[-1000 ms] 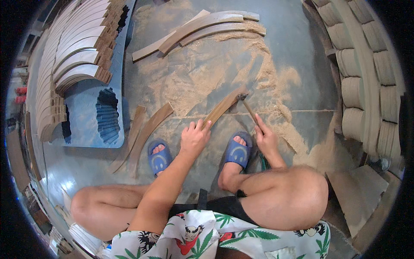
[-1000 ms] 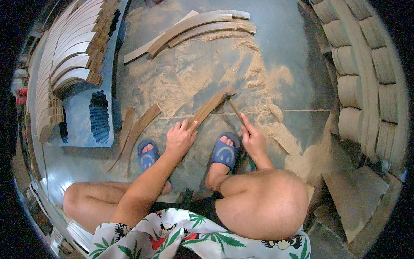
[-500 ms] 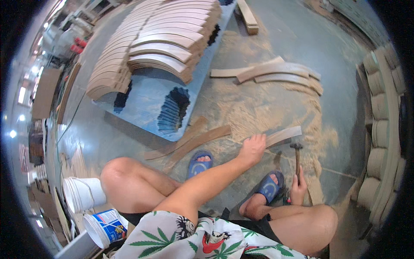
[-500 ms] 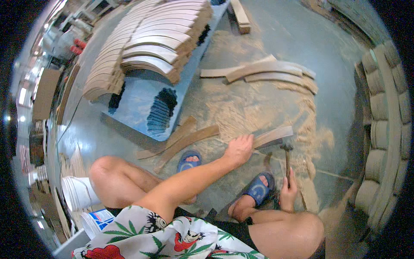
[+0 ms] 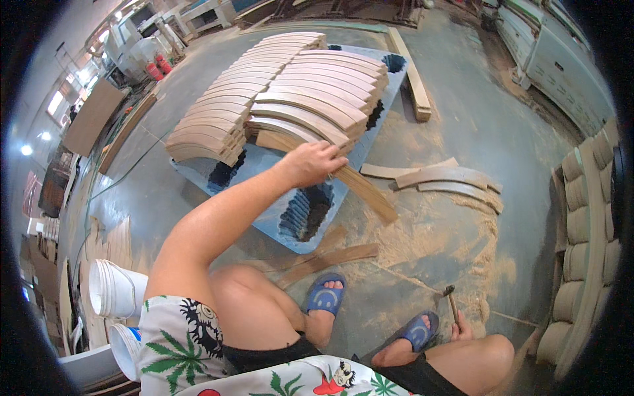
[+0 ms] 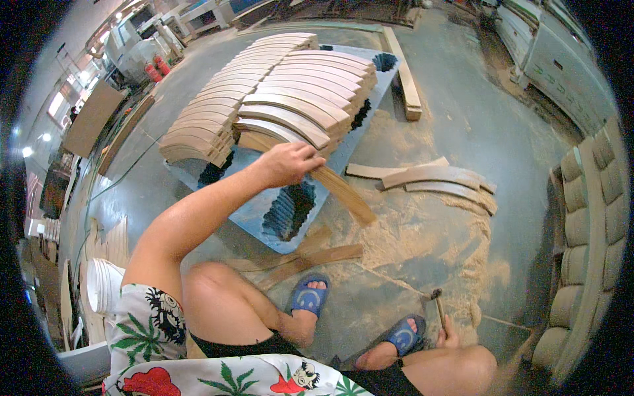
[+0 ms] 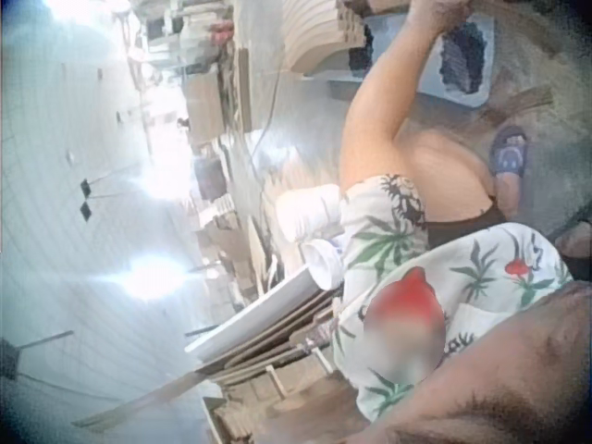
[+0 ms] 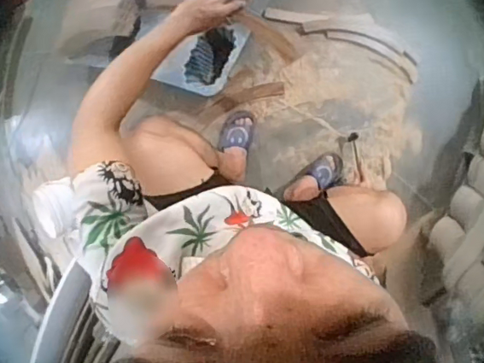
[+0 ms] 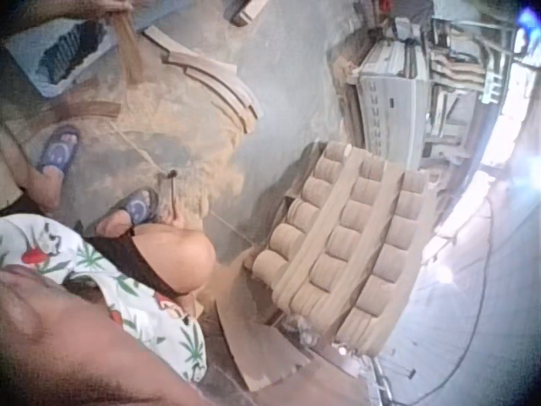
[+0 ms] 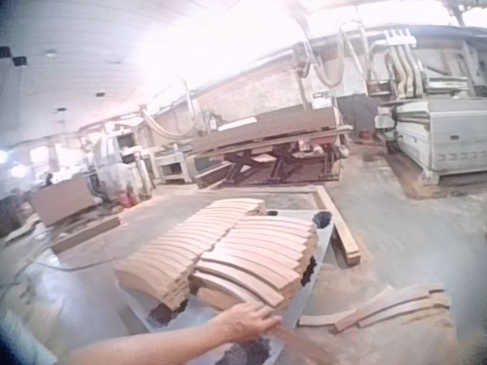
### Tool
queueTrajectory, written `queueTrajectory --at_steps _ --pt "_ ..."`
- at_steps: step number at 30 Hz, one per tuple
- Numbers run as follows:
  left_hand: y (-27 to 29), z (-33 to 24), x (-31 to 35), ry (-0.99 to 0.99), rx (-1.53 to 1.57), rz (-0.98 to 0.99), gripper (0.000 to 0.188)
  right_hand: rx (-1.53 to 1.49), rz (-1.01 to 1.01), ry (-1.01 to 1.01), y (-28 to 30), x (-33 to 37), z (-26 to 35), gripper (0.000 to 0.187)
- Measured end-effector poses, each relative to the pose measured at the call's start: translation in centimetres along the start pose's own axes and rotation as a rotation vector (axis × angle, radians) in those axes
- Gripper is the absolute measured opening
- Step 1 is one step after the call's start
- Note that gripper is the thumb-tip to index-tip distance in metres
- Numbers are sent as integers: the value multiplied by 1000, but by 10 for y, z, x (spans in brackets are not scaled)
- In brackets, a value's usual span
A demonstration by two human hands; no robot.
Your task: The person uses a hammer and a hand scraper to finish the edges of curved wooden boards while sitting on the floor, then stacks the boards onto a pallet.
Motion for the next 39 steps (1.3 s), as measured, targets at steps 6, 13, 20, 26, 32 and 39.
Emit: queueTrajectory --at_steps 6,13,20,26,32,39 --pt "-18 117 57 298 -46 24 58 117 61 -334 5 0 50 56" --pt "-57 201 58 539 55 137 58 158 50 -400 10 -15 73 56" --pt "-84 238 50 533 114 168 55 161 61 -429 9 -19 80 56" --pt "-91 236 54 615 74 79 40 166 67 -431 6 -18 87 55" --pt "-91 250 38 875 -27 134 30 78 14 -293 12 -7 72 55" --pt "-77 213 16 714 -51 244 38 182 123 -318 21 -10 105 54"
Point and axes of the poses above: each hand's wrist, its own x-axis away from the middle knuckle, its own y-axis out of the back of the hand, z = x × y, the point moved 5 cm from there along -x, towards the middle knuckle, and after that the axes turned 3 degrees about x, right-handed, at the moved point
